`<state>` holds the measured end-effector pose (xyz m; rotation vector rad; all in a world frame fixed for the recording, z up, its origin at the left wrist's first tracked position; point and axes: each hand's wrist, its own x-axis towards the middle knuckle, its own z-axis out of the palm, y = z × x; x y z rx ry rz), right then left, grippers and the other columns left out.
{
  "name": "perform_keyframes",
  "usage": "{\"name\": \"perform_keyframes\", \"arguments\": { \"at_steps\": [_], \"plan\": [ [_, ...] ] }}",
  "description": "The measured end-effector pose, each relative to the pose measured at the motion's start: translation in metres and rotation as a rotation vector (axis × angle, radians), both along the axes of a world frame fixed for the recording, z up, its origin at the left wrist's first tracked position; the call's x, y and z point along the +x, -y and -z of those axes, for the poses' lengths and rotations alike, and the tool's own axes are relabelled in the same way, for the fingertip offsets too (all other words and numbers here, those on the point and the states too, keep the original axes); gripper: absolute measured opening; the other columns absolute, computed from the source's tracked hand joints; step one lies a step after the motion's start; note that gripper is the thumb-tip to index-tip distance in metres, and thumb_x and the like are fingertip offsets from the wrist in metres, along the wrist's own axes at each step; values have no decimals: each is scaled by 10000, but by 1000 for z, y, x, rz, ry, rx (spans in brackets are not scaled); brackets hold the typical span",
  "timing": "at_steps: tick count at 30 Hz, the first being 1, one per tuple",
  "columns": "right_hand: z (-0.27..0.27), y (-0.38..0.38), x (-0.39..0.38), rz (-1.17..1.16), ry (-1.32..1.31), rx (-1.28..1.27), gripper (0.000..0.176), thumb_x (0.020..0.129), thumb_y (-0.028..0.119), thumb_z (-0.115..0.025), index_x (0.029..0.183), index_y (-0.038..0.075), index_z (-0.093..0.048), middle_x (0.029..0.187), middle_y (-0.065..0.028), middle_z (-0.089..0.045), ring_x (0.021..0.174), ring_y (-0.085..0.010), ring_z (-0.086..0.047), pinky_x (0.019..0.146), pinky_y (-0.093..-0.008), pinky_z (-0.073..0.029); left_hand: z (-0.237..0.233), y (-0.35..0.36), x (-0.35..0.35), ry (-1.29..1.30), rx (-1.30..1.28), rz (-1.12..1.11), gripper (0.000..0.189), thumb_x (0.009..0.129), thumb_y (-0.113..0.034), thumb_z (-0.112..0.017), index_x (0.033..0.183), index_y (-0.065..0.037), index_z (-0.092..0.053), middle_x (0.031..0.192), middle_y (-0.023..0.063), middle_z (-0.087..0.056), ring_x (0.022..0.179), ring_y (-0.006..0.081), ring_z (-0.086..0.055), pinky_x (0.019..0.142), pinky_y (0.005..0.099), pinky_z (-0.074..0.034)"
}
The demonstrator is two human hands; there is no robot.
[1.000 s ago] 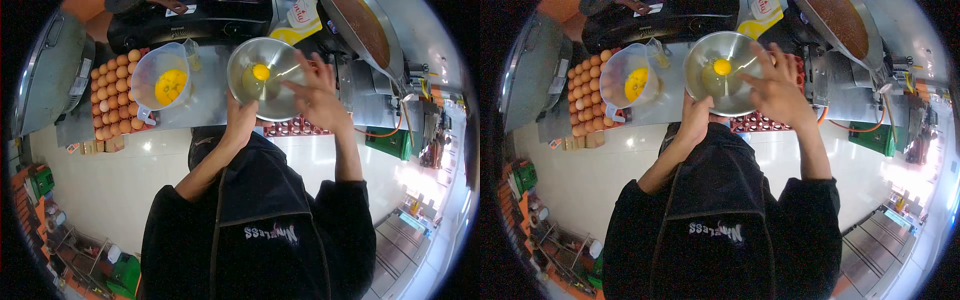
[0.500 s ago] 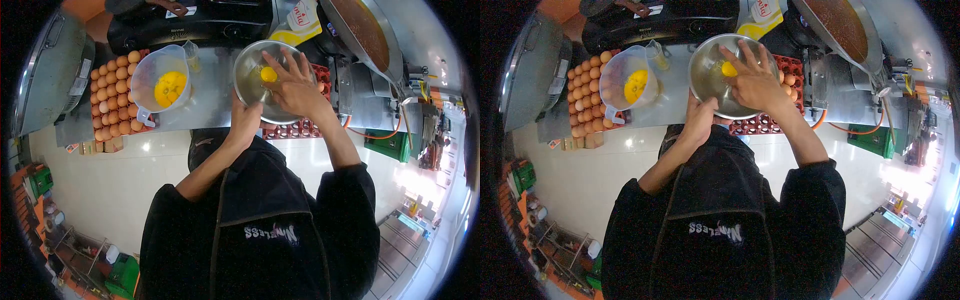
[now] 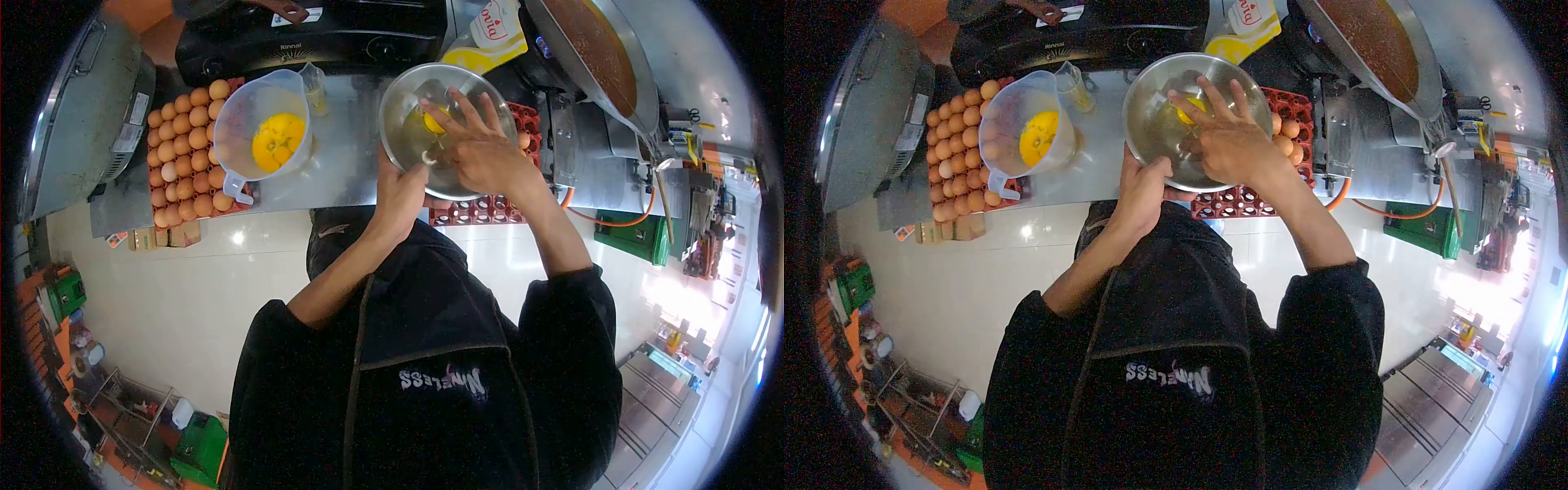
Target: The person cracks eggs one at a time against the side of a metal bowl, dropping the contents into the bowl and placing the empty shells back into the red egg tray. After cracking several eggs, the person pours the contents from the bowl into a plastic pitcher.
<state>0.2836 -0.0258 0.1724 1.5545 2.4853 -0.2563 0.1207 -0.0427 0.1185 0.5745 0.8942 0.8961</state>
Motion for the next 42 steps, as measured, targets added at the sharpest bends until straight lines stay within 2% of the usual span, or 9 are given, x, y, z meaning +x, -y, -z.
{"name": "perform_keyframes", "arguments": {
  "at_steps": [5,10,17,19,22,35,38,40,42],
  "plan": [
    [-2,3,2,-19,79,-123,344,825,152,-574,1046,306,-788,1650,10,-178,1522,-345,-99,1206,-630,-62,3,1,-1,-50,-10,-6,659,802,54,-444,1411,-56,-219,1193,211,-526,830,302,-703,520,329,-658],
    [-11,6,1,29,-12,-194,405,801,100,-532,1043,294,-792,1646,-6,-203,1520,-366,-98,1197,-651,-46,3,1,-4,-36,4,4,661,798,60,-447,1408,-53,-219,1194,215,-526,830,311,-706,520,329,-659],
    [-8,7,12,55,-41,-51,456,771,73,-512,1062,288,-789,1645,-15,-214,1518,-376,-107,1198,-639,-19,3,0,-4,-42,24,3,674,800,67,-440,1420,-55,-206,1235,224,-502,854,340,-705,537,342,-667],
    [-9,7,9,88,-44,-55,535,719,-10,-519,1071,290,-787,1646,16,-217,1527,-353,-89,1198,-636,-22,3,1,-3,-34,32,-2,674,801,68,-439,1421,-56,-205,1237,223,-502,864,343,-704,536,346,-667],
    [-7,6,9,80,-29,-38,463,768,71,-523,1082,293,-781,1645,-2,-215,1521,-365,-108,1204,-628,-20,2,1,-3,-26,26,-3,674,804,68,-436,1424,-58,-204,1242,222,-502,882,349,-701,534,353,-668],
    [-2,3,8,70,-3,-31,430,812,111,-539,1135,286,-761,1635,-1,-239,1518,-363,-125,1203,-631,-47,0,-1,-2,-41,23,11,674,812,53,-442,1431,-61,-201,1227,218,-510,878,340,-701,541,356,-668],
    [-1,3,7,91,-41,-34,456,797,54,-541,1122,282,-766,1643,8,-218,1522,-359,-105,1207,-621,-12,1,-2,-1,-30,11,12,664,810,50,-449,1421,-59,-211,1215,216,-513,874,336,-701,547,356,-668],
    [1,2,7,64,0,-18,412,838,127,-538,1157,277,-752,1636,-3,-231,1513,-373,-138,1198,-643,-60,1,-2,0,-27,10,8,657,809,49,-451,1414,-58,-215,1211,214,-514,874,335,-701,549,356,-669],
    [1,1,7,59,4,-12,413,840,134,-543,1169,278,-747,1637,-3,-227,1512,-374,-141,1197,-645,-62,0,-3,-1,-23,7,3,651,809,48,-453,1407,-57,-219,1206,213,-515,873,333,-701,551,357,-669]
  ]
}}
